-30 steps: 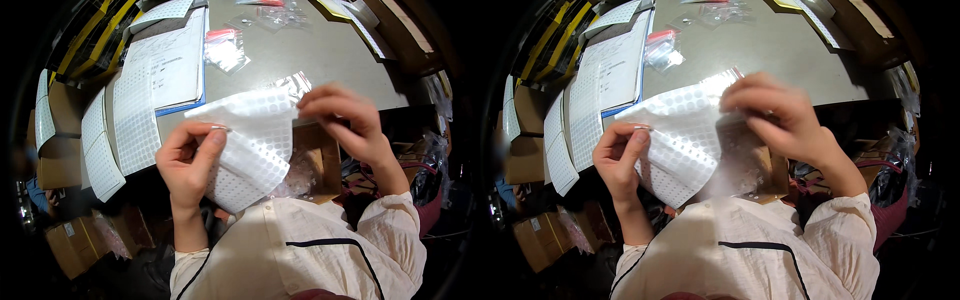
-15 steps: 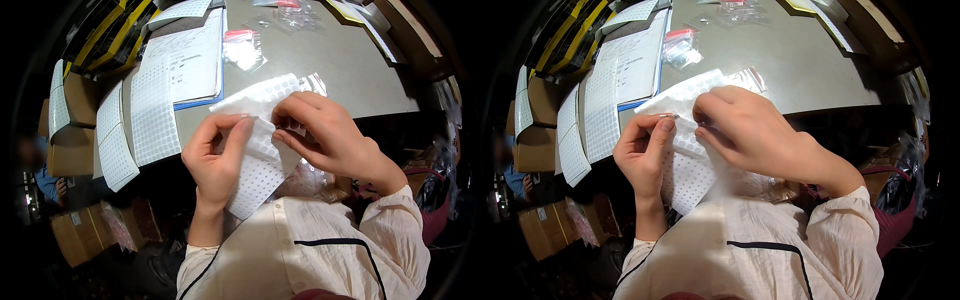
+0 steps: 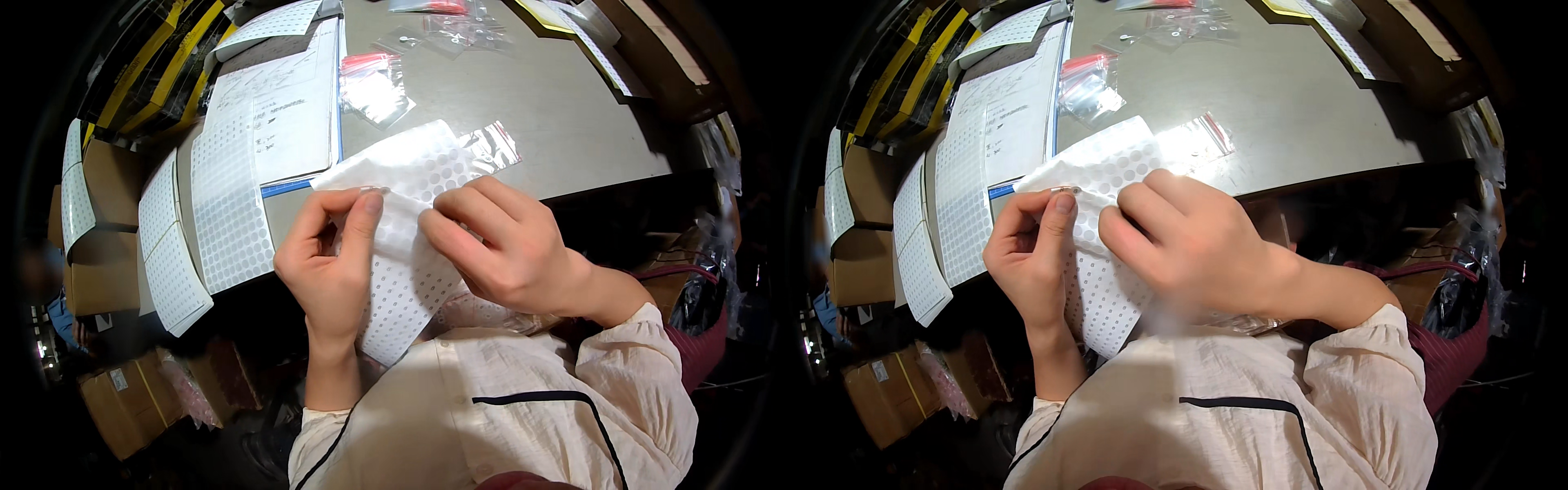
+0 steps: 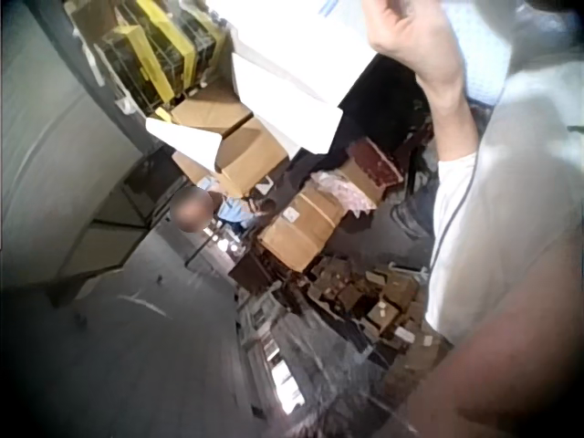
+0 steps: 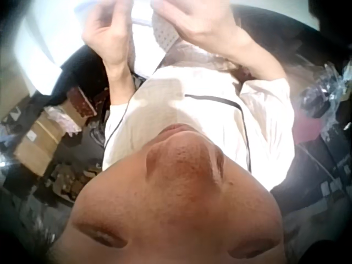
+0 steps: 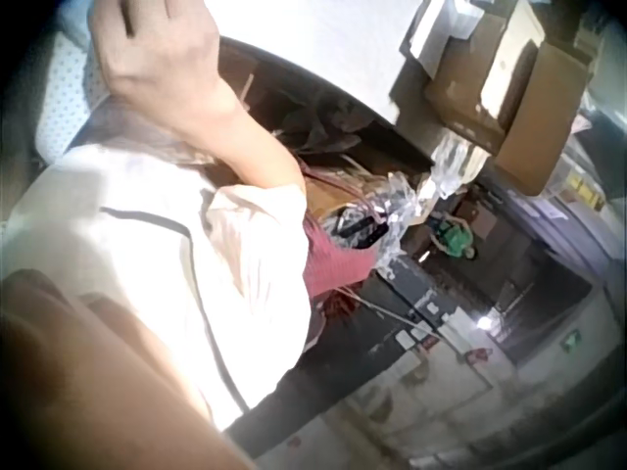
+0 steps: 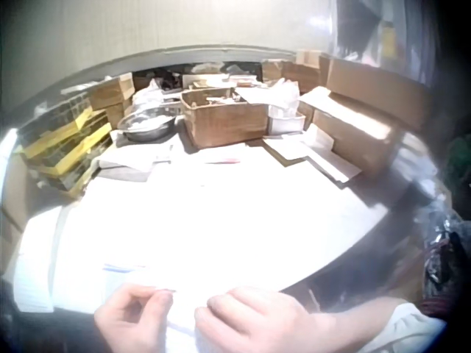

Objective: The person peels small circular stickers from a white perforated sheet by hand. They repeatedly pick up individual stickers and place them into a clear plastic bag on the table. The task involves repetitive peeling and transferring of the stickers.

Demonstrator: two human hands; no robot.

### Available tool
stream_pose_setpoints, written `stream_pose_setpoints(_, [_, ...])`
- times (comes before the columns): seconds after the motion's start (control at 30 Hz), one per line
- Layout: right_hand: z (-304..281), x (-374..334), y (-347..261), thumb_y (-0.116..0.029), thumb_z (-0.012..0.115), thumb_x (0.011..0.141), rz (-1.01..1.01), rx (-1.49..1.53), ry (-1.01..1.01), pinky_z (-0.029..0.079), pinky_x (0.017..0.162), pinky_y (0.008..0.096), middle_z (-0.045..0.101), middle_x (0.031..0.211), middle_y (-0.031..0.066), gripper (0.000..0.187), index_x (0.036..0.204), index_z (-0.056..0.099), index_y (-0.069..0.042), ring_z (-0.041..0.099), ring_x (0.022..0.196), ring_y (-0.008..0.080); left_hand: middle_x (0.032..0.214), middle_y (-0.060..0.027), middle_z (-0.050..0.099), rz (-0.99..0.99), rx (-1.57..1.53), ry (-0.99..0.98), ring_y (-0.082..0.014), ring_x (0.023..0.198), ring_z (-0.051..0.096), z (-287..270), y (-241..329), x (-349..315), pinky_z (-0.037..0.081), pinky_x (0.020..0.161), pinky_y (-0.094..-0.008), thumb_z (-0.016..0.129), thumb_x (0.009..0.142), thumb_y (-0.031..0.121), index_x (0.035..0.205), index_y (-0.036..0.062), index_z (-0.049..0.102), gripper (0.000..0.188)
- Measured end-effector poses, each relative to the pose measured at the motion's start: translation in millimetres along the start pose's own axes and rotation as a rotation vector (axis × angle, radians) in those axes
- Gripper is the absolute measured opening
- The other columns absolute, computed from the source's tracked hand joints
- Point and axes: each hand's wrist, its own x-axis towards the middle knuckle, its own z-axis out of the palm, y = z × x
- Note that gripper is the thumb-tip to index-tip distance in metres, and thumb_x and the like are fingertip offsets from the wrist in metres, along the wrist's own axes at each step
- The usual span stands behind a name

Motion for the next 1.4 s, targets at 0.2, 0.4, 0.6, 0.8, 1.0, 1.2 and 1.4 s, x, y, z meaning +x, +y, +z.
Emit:
stream_pose_setpoints(0.2, [-31,11,68,-0.014,0.072,0.095,0.565,0.524,-0.074,0.049,0.066,0.0252,0.068,0.084,0.0016,0.018,0.099,0.069,0.004,0.06,0.073,0.0078,0.078,0.0011,0.065,-0.006,-0.008,0.161,-0.0022,0.065,0.051,-24,0,20,0.037,0.057,-0.0177,0.076,0.095,0.006,0.096,-0.0032,0.07,0.011])
stream_pose_setpoints(0.4, [-19,19,99,-0.018,0.074,0.093,0.63,0.343,-0.38,0.046,0.062,0.0266,0.064,0.075,0.0039,0.023,0.094,0.066,0.004,0.056,0.067,0.0097,0.084,-0.0011,0.068,-0.041,-0.045,0.179,-0.0032,0.071,0.055,-35,-5,26,0.039,0.064,-0.0172,0.075,0.095,0.006,0.097,-0.0034,0.07,0.01])
stream_pose_setpoints(0.6, [-30,31,113,-0.035,0.081,0.087,0.577,0.095,-0.498,0.048,0.06,0.033,0.066,0.074,0.0098,0.04,0.09,0.066,0.002,0.061,0.065,0.0192,0.089,-0.0037,0.07,0.009,-0.111,0.174,-0.0063,0.08,0.062,-40,-9,24,0.046,0.075,-0.0177,0.074,0.094,0.004,0.099,-0.0038,0.07,0.01])
stream_pose_setpoints(0.8, [-46,45,89,-0.046,0.082,0.086,0.405,0.383,-0.932,0.047,0.058,0.0341,0.066,0.07,0.0071,0.048,0.098,0.07,-0.001,0.061,0.062,0.0192,0.085,-0.0025,0.068,-0.006,-0.113,0.156,-0.0039,0.073,0.057,-45,-10,22,0.041,0.068,-0.0171,0.073,0.094,0.001,0.097,-0.0043,0.069,0.007])
stream_pose_setpoints(1.0, [-9,53,181,-0.04,0.071,0.097,0.266,-0.391,-0.186,0.047,0.057,0.034,0.06,0.066,0.0085,0.037,0.121,0.068,-0.01,0.061,0.062,0.0202,0.089,-0.0028,0.069,0.025,-0.114,0.134,-0.0055,0.079,0.059,-44,-10,24,0.043,0.073,-0.0176,0.072,0.095,0.003,0.098,-0.0034,0.069,0.007])
stream_pose_setpoints(1.2, [35,70,192,-0.024,0.067,0.093,0.25,-0.567,-0.22,0.054,0.068,0.0486,0.07,0.078,0.0165,0.019,0.098,0.066,-0.006,0.069,0.076,0.0384,0.083,-0.0015,0.067,0.024,-0.106,0.154,-0.0029,0.07,0.053,-42,-10,27,0.038,0.065,-0.0161,0.073,0.095,0.0,0.098,-0.0045,0.068,0.007])
stream_pose_setpoints(1.4, [-20,43,120,-0.017,0.067,0.088,0.198,-0.2,-0.419,0.051,0.062,0.0463,0.068,0.075,0.0189,0.015,0.089,0.066,-0.003,0.067,0.069,0.0371,0.083,-0.0016,0.067,0.028,-0.069,0.116,-0.0037,0.07,0.053,-43,-12,27,0.038,0.065,-0.017,0.074,0.094,0.001,0.099,-0.0049,0.069,0.009])
